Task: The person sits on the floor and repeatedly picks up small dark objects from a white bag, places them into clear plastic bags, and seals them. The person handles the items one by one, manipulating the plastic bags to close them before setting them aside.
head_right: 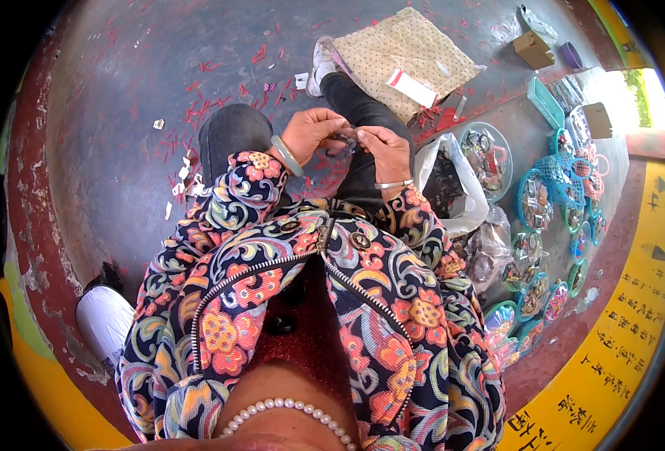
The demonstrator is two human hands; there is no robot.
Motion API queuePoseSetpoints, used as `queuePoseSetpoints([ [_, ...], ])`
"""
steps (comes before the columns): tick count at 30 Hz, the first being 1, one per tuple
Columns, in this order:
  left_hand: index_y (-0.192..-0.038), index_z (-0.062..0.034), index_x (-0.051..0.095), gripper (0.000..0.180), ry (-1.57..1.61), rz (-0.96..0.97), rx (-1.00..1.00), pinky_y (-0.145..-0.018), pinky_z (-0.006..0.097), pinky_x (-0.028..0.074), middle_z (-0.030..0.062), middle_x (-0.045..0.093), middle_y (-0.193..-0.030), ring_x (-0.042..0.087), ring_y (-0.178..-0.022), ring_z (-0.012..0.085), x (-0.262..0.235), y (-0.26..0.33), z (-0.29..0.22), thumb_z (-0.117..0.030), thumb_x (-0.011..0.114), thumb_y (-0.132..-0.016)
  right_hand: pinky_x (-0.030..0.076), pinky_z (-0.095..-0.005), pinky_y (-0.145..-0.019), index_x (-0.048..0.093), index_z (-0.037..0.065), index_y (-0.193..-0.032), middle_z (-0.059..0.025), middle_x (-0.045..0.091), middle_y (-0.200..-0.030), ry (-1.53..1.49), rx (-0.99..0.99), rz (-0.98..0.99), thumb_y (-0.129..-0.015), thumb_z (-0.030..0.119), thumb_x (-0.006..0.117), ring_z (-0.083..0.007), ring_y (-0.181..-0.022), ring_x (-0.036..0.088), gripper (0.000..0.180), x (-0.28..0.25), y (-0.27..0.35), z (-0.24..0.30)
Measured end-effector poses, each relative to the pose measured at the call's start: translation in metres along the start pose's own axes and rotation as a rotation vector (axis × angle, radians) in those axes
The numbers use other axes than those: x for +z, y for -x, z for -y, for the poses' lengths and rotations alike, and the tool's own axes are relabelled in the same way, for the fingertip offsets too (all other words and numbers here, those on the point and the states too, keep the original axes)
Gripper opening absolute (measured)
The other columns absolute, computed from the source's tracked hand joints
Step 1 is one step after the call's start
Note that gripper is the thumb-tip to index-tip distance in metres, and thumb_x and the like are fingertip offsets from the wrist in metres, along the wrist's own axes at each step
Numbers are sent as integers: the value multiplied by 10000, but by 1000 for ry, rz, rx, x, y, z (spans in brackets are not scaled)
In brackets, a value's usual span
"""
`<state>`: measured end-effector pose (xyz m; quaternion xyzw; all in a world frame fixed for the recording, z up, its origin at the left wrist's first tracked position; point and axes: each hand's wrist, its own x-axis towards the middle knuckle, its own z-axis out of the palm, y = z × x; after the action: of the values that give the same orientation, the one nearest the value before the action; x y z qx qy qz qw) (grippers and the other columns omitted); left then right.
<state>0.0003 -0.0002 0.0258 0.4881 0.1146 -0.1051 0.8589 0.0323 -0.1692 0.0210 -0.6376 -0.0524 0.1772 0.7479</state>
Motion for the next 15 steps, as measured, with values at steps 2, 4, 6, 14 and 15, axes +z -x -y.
queuePoseSetpoints([
  [2,-914,22,571,146,-14,11,10,-597,242,524,112,620,-857,618,-797,180,0,0,0,-97,510,-855,382,-175,-566,643,-25,-845,-19,601,-722,23,4,-1,-760,79,638,-59,-626,504,134,-3,1,-1],
  [4,-913,20,570,150,-22,18,16,-586,238,521,114,621,-861,618,-790,175,-1,0,0,-105,511,-856,380,-175,-564,643,-23,-835,-16,595,-710,39,11,-7,-760,84,639,-59,-624,503,130,-4,1,-1],
  [6,-911,18,570,156,-28,22,17,-571,232,517,121,622,-874,617,-781,165,0,0,0,-116,511,-857,378,-176,-561,643,-21,-824,-13,587,-697,45,22,-17,-760,86,640,-58,-623,501,125,-5,1,-1],
  [14,-976,-39,597,264,-492,-36,251,-733,311,456,156,578,-1038,544,-962,205,-5,0,-5,-205,620,-772,395,-195,-557,640,0,-786,2,569,-673,286,-214,13,-757,84,640,-64,-612,503,89,-17,-3,5],
  [15,-970,-47,605,292,-641,-62,353,-815,352,440,162,570,-1053,513,-1043,239,-5,-1,-4,-225,649,-743,401,-199,-560,639,2,-782,-3,572,-674,385,-287,19,-757,84,637,-70,-610,509,85,-16,-3,8],
])
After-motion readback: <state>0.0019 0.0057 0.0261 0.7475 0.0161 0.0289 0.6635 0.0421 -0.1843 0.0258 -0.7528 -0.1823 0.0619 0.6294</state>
